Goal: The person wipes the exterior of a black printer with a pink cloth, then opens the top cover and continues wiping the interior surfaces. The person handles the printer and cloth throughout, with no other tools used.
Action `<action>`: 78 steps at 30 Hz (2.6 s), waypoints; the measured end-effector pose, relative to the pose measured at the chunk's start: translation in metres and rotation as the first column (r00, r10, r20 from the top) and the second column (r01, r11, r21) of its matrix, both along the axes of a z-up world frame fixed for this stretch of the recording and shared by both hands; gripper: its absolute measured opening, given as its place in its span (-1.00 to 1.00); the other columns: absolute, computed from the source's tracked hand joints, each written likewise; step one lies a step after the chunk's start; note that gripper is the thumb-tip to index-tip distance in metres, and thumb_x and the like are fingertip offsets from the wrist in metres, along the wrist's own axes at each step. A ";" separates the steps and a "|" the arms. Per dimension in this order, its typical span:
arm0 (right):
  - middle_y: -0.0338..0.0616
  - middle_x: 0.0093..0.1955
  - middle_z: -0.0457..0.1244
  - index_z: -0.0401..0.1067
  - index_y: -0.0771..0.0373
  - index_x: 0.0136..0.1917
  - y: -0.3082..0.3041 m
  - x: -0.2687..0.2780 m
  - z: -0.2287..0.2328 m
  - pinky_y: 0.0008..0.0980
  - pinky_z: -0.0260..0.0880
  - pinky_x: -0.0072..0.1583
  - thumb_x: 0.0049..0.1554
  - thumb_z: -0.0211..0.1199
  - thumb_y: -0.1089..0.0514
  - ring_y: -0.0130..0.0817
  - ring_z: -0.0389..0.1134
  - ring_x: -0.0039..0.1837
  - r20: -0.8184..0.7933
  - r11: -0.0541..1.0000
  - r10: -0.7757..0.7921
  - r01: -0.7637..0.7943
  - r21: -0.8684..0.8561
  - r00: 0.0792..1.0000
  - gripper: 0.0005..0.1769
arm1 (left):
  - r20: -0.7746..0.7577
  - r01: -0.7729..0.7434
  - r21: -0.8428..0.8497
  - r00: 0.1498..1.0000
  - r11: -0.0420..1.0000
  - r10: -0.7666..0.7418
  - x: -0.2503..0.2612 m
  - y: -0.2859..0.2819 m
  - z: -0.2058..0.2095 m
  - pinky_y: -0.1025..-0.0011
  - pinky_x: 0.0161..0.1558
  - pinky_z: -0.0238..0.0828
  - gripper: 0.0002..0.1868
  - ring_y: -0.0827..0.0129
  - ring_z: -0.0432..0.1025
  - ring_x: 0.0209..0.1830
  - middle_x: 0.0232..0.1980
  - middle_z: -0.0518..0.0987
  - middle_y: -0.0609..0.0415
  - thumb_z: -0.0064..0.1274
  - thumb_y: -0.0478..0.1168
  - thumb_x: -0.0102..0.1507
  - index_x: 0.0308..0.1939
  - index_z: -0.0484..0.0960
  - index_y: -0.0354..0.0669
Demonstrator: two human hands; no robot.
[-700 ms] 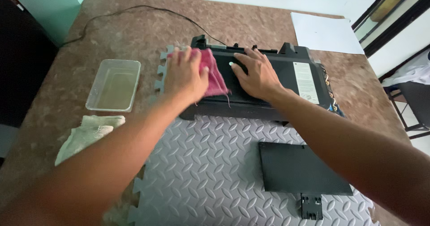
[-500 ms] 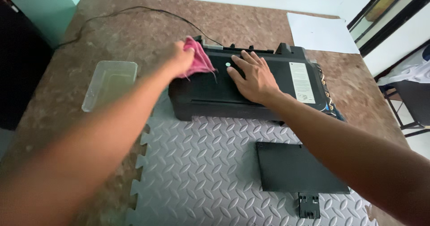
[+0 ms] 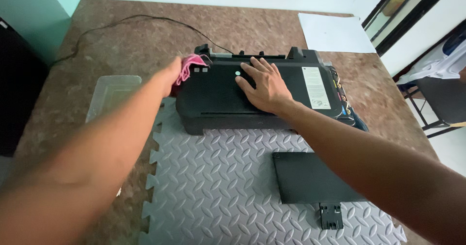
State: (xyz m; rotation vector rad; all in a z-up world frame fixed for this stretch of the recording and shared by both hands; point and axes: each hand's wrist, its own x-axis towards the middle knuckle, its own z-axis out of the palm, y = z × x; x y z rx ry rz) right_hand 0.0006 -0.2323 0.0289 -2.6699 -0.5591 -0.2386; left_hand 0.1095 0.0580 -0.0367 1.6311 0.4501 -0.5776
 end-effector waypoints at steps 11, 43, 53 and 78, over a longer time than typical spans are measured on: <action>0.22 0.59 0.00 0.28 0.16 0.50 0.001 -0.003 0.000 0.03 -0.22 0.57 0.25 0.07 -0.27 0.12 -0.12 0.65 0.009 0.999 -0.016 0.016 -0.027 1.000 -0.30 | 0.654 -0.282 0.428 0.752 0.858 -0.079 -0.081 -0.015 0.020 0.17 0.03 0.46 -0.35 0.03 0.55 0.05 0.05 0.65 -0.18 0.13 0.19 0.23 0.20 0.57 -0.23; 0.17 0.63 -0.02 0.25 0.19 0.54 0.007 -0.019 0.002 0.10 -0.23 0.59 0.25 0.04 -0.35 0.15 -0.15 0.67 0.025 0.993 -0.080 0.082 -0.080 0.996 -0.21 | 0.145 -0.423 -0.250 0.873 0.871 0.466 -0.142 -0.023 -0.005 0.39 -0.43 0.42 -0.37 0.42 0.51 -0.44 -0.30 0.61 0.16 -0.30 0.33 0.36 0.03 0.64 -0.06; 0.10 0.70 -0.18 0.11 0.11 0.59 0.052 -0.069 0.000 0.13 -0.42 0.61 0.15 0.01 -0.50 0.08 -0.30 0.71 -0.132 0.851 -0.525 0.520 -0.074 0.841 -0.05 | 0.544 -0.110 0.157 0.839 0.982 0.007 -0.051 -0.008 -0.023 0.11 0.08 0.45 -0.28 -0.05 0.53 0.12 0.07 0.61 -0.31 -0.32 0.27 0.42 0.13 0.58 -0.36; 0.00 0.75 -0.34 -0.17 0.00 0.69 0.064 -0.066 -0.003 0.07 -0.51 0.61 0.15 -0.19 -0.61 0.00 -0.45 0.73 -0.144 0.796 -0.583 0.526 -0.301 0.800 0.06 | 0.532 -0.083 -0.092 0.838 0.992 0.120 -0.105 -0.010 -0.034 0.10 0.35 0.22 -0.19 -0.19 0.32 0.37 0.40 0.35 -0.40 -0.46 0.26 0.41 0.47 0.23 -0.35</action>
